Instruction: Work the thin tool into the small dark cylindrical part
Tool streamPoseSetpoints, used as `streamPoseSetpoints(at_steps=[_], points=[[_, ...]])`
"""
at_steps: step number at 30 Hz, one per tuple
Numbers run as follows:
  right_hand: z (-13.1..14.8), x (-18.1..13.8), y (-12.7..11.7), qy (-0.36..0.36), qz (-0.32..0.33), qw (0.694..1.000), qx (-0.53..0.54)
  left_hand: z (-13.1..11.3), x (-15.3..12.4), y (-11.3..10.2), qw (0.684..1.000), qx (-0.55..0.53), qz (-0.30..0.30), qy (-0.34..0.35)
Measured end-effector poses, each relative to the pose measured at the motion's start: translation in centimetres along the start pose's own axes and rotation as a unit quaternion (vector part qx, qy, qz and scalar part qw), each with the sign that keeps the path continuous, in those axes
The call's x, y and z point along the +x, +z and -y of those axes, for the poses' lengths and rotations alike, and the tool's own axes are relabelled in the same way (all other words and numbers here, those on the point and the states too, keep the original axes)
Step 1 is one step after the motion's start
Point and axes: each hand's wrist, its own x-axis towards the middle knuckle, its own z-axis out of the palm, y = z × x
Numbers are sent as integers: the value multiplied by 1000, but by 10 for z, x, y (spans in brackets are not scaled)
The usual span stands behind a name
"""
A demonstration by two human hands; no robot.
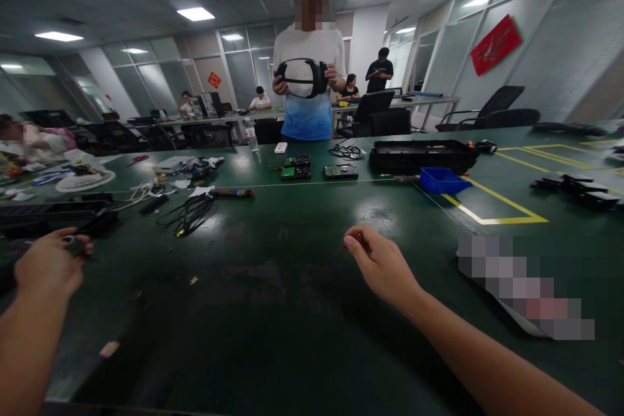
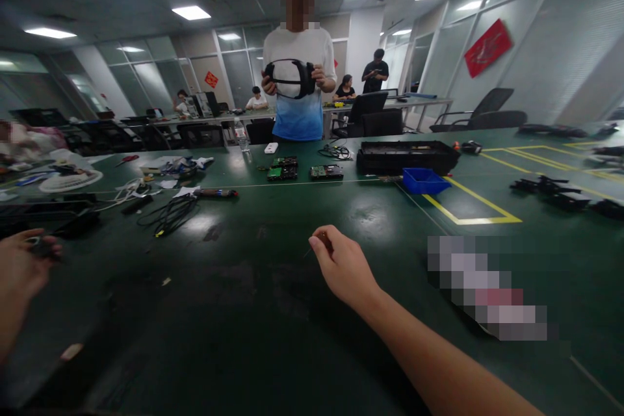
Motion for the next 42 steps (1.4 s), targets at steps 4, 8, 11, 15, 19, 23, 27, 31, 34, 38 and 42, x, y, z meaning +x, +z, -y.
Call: streamPoseSetpoints(at_steps=[4, 8, 11, 15, 19, 23, 27, 31, 34, 38, 42], points=[[-1, 0, 0, -3, -11, 1000, 4, 8, -16, 41, 995, 31, 95, 30], [-2, 0, 0, -3, -9, 1000, -3, 15, -71, 82, 969, 0, 248, -7], [-1, 0, 0, -3, -9, 1000, -3, 25, -116, 106, 937, 7, 348, -43], [-2, 1, -1, -1, -10, 1000, -1, 36, -176, 129, 877, 16, 475, -70], [-5, 2, 0, -3, -14, 1000, 5, 44, -226, 141, 816, 13, 570, -97], [-7, 1, 1, -11, -14, 1000, 3, 68, -249, 147, 783, 82, 616, -35], [-6, 1, 1, -15, -13, 1000, -1, 107, -247, 150, 754, 235, 603, 112], [-3, 1, 0, -15, 0, 1000, 1, 133, -235, 150, 733, 300, 591, 151], [-3, 0, -1, -21, -4, 999, 27, 141, -226, 152, 718, 292, 600, 198], [-8, -3, 1, -10, -39, 992, 120, 147, -221, 154, 723, 278, 591, 226], [-12, -3, 3, 4, -43, 986, 160, 150, -223, 153, 726, 265, 586, 242]])
